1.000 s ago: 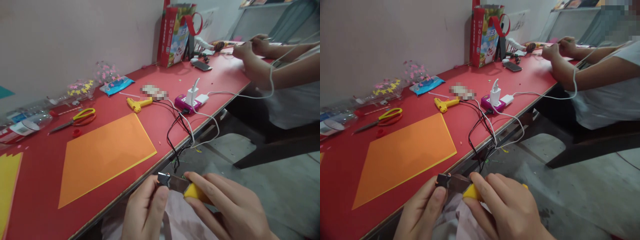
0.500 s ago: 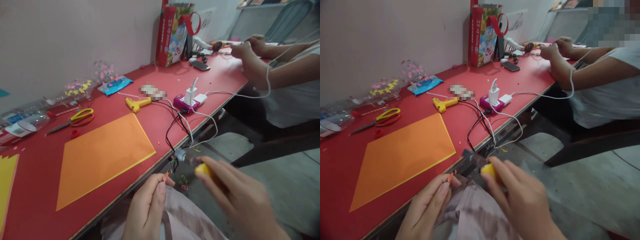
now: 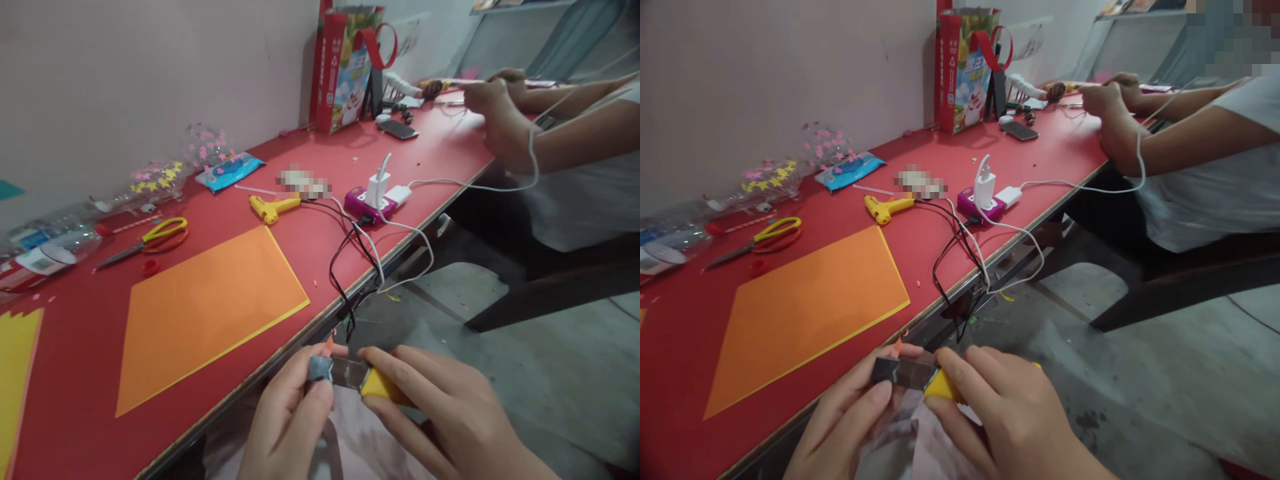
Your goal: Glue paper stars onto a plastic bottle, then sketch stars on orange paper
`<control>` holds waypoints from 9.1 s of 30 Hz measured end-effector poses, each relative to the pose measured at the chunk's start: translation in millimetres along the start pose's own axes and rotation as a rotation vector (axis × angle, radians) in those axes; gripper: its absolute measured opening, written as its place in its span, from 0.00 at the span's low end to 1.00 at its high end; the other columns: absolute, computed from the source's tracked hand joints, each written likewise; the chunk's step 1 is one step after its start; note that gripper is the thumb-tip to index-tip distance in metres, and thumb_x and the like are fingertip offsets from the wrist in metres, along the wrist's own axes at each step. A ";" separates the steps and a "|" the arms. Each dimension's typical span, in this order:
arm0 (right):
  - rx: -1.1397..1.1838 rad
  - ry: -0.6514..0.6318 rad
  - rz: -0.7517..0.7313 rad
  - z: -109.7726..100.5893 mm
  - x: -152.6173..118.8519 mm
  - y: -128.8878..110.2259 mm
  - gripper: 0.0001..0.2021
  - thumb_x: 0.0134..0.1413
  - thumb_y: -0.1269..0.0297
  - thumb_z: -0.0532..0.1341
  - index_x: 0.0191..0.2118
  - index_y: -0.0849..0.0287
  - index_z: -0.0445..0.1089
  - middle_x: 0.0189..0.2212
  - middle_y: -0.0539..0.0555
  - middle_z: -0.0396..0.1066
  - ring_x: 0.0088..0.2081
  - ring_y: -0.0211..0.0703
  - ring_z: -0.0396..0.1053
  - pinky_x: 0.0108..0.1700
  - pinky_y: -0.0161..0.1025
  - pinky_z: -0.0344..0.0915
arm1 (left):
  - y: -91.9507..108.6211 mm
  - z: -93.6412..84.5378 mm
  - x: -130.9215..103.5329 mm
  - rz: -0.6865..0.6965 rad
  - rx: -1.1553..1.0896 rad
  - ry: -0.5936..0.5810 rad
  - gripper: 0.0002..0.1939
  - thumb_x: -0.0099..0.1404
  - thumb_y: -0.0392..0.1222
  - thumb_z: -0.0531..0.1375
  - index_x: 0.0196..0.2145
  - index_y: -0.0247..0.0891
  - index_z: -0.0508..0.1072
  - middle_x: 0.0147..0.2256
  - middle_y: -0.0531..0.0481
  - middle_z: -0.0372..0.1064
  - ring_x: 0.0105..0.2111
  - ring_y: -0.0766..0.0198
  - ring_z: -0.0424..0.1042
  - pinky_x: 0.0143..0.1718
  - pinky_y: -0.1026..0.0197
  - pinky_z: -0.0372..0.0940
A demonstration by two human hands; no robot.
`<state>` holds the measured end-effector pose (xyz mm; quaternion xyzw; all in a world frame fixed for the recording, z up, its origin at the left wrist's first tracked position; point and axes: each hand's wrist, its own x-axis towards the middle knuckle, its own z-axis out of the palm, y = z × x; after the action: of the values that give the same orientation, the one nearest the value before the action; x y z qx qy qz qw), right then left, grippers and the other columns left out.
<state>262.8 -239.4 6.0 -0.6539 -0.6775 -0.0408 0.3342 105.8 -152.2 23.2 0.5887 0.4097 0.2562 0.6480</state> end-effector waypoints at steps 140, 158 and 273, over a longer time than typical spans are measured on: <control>-0.145 0.124 0.180 -0.3 -4.0 19.0 0.10 0.64 0.65 0.54 0.46 0.62 0.68 0.26 0.52 0.70 0.25 0.38 0.69 0.26 0.33 0.63 | -6.9 4.1 8.4 0.013 0.121 0.093 0.10 0.59 0.48 0.63 0.35 0.41 0.80 0.30 0.47 0.74 0.32 0.58 0.72 0.32 0.62 0.68; 0.060 0.019 0.161 -5.9 0.5 15.3 0.09 0.63 0.66 0.54 0.44 0.62 0.68 0.23 0.49 0.67 0.22 0.35 0.66 0.24 0.31 0.62 | -3.6 5.9 2.9 -0.318 -0.182 -0.015 0.20 0.56 0.57 0.64 0.35 0.36 0.78 0.18 0.56 0.60 0.15 0.76 0.51 0.17 0.70 0.47; 0.272 -0.537 0.150 236.3 321.8 -57.9 0.22 0.58 0.47 0.53 0.23 0.59 0.63 0.15 0.47 0.60 0.19 0.35 0.61 0.21 0.32 0.53 | -44.0 -251.0 135.5 -0.050 -0.842 0.186 0.08 0.54 0.39 0.65 0.29 0.31 0.72 0.22 0.51 0.69 0.09 0.82 0.46 0.12 0.72 0.34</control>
<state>140.8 145.1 8.3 -0.6387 -0.6907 0.2492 0.2299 -37.6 89.2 -43.4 0.2375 0.3402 0.4373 0.7979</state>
